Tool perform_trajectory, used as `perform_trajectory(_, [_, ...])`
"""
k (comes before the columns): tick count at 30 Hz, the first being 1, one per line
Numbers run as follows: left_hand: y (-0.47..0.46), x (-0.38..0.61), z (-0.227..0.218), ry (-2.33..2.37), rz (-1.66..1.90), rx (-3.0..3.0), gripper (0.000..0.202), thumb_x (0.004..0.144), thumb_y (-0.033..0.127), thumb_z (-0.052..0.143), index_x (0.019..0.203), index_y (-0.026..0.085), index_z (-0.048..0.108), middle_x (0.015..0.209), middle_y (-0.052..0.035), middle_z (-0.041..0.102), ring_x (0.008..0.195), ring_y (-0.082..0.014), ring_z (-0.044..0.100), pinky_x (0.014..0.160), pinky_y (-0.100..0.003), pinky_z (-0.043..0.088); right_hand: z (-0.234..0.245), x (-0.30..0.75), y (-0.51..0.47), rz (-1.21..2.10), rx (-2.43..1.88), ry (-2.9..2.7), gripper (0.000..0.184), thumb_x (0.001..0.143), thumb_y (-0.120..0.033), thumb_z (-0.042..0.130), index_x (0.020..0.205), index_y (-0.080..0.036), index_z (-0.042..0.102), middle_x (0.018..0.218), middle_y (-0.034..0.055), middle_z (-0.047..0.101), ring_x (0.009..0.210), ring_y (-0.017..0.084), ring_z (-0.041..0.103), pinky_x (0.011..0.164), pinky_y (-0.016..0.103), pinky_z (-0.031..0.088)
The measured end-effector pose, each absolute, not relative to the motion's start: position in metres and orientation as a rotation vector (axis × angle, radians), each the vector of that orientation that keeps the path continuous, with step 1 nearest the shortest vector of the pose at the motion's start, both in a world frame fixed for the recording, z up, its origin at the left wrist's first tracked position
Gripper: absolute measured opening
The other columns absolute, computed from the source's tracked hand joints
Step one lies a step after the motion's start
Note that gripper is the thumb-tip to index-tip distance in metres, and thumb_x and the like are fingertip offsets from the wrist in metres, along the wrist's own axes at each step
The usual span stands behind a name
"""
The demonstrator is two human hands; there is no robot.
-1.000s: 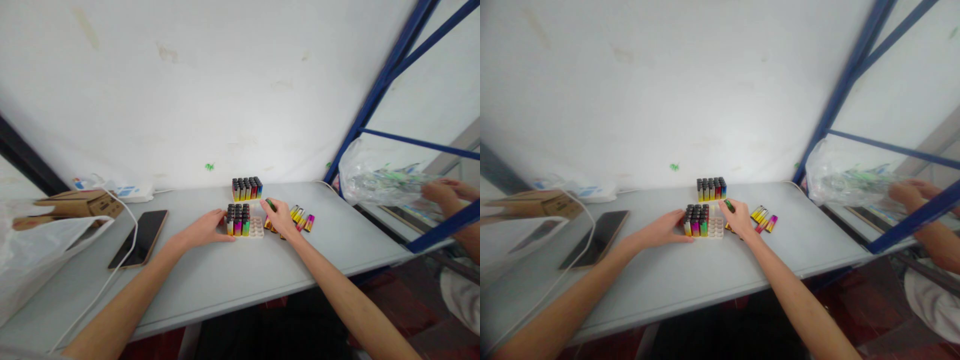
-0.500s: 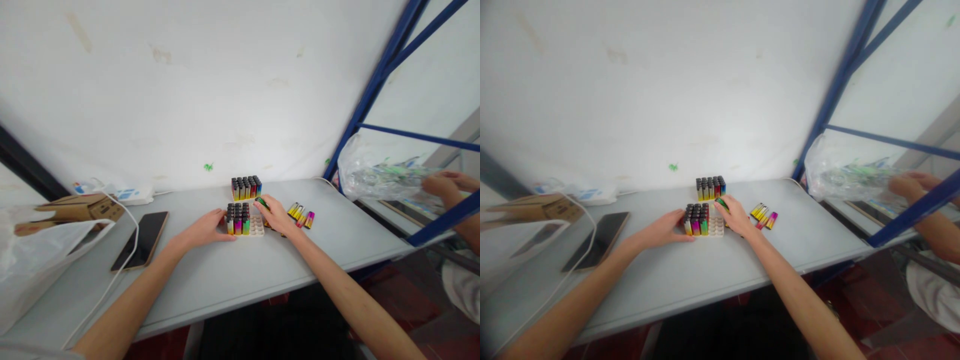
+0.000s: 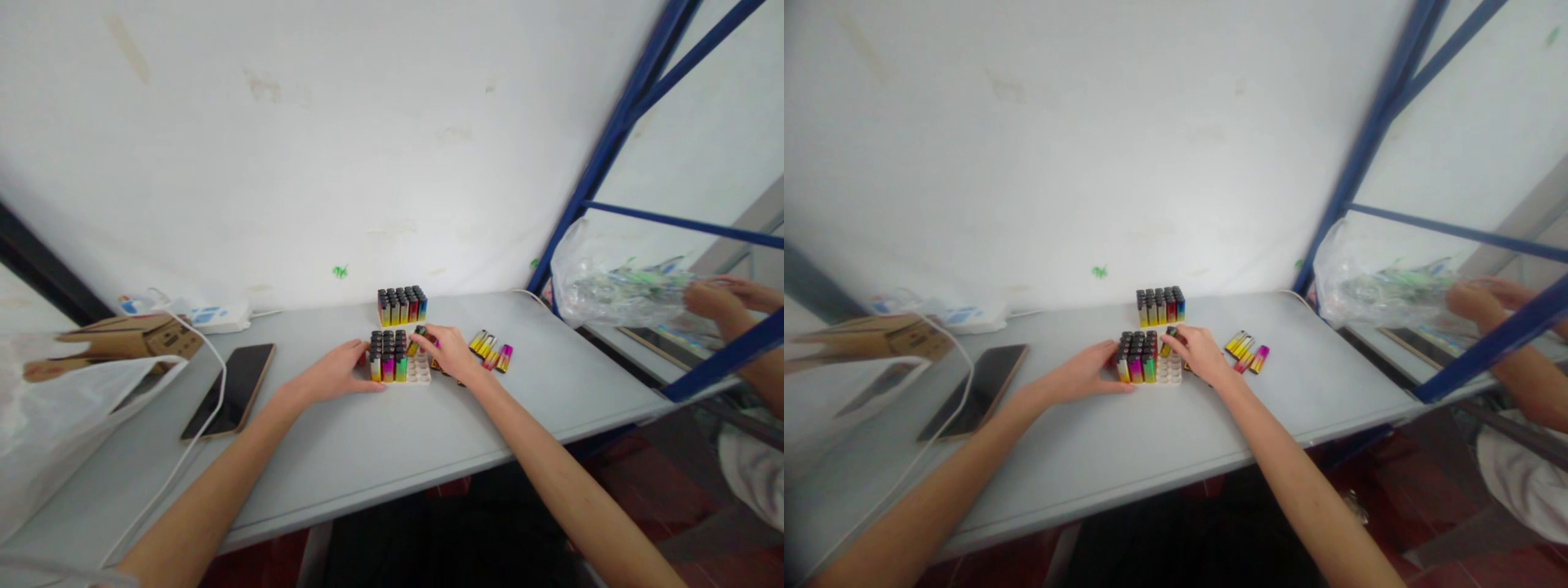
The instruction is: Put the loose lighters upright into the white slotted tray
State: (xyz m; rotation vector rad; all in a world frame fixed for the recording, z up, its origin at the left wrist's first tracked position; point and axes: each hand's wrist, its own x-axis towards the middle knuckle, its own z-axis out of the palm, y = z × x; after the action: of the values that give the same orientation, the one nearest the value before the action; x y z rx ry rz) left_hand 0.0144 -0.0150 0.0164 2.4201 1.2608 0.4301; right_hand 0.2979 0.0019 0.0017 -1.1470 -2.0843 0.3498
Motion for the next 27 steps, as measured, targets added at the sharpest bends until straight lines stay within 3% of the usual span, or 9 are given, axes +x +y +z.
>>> perform_trajectory(7, [-0.016,0.014,0.016,1.290,0.449,2.412,0.057,0.073,0.069,0.082,0.099,0.021,0.065,0.100,-0.0076,0.070,0.091,-0.0300,0.067,0.084,-0.040,0.054,-0.004,0.297,0.008,0.246,-1.026,-2.267,0.040,0.107,-0.044,0.061,0.075,-0.021,0.058,0.079,0.0044,0.066,0.075,0.019,0.057,0.073,0.031,0.043])
perform_trajectory(10, [-0.016,0.015,0.017,1.291,0.439,2.411,0.058,0.073,0.070,0.081,0.100,0.021,0.065,0.101,-0.0077,0.071,0.091,-0.0301,0.068,0.083,-0.039,0.054,0.002,0.307,0.006,0.292,-0.999,-2.225,0.028,0.105,-0.045,0.066,0.099,-0.019,0.071,0.089,0.0055,0.072,0.082,0.021,0.062,0.082,0.032,0.048])
perform_trajectory(13, [-0.017,0.015,0.018,1.297,0.428,2.412,0.058,0.073,0.070,0.081,0.099,0.021,0.065,0.101,-0.0076,0.071,0.091,-0.0299,0.068,0.082,-0.039,0.054,0.010,0.323,0.002,0.406,-1.112,-2.129,0.032,0.107,-0.046,0.061,0.124,-0.020,0.070,0.085,0.0017,0.074,0.072,0.018,0.064,0.077,0.030,0.049])
perform_trajectory(17, [-0.017,0.015,0.019,1.297,0.432,2.413,0.056,0.072,0.070,0.081,0.097,0.021,0.065,0.101,-0.0074,0.071,0.090,-0.0296,0.068,0.083,-0.039,0.054,0.009,0.339,0.000,0.241,-1.437,-2.118,0.032,0.106,-0.046,0.062,0.120,-0.018,0.071,0.090,0.0057,0.077,0.084,0.021,0.069,0.086,0.032,0.048])
perform_trajectory(22, [-0.016,0.015,0.017,1.310,0.443,2.404,0.056,0.071,0.069,0.082,0.097,0.021,0.065,0.100,-0.0071,0.070,0.090,-0.0294,0.068,0.081,-0.039,0.054,0.002,0.335,0.002,0.210,-1.648,-2.192,0.043,0.101,-0.051,0.069,0.128,-0.017,0.070,0.099,0.0094,0.079,0.093,0.025,0.072,0.087,0.033,0.049])
perform_trajectory(27, [-0.017,0.015,0.019,1.289,0.449,2.402,0.057,0.071,0.070,0.081,0.097,0.022,0.065,0.099,-0.0066,0.069,0.089,-0.0292,0.067,0.081,-0.039,0.054,0.000,0.329,0.005,0.196,-1.670,-2.153,0.045,0.096,-0.029,0.071,0.138,-0.015,0.066,0.113,0.0146,0.079,0.105,0.029,0.073,0.096,0.037,0.050])
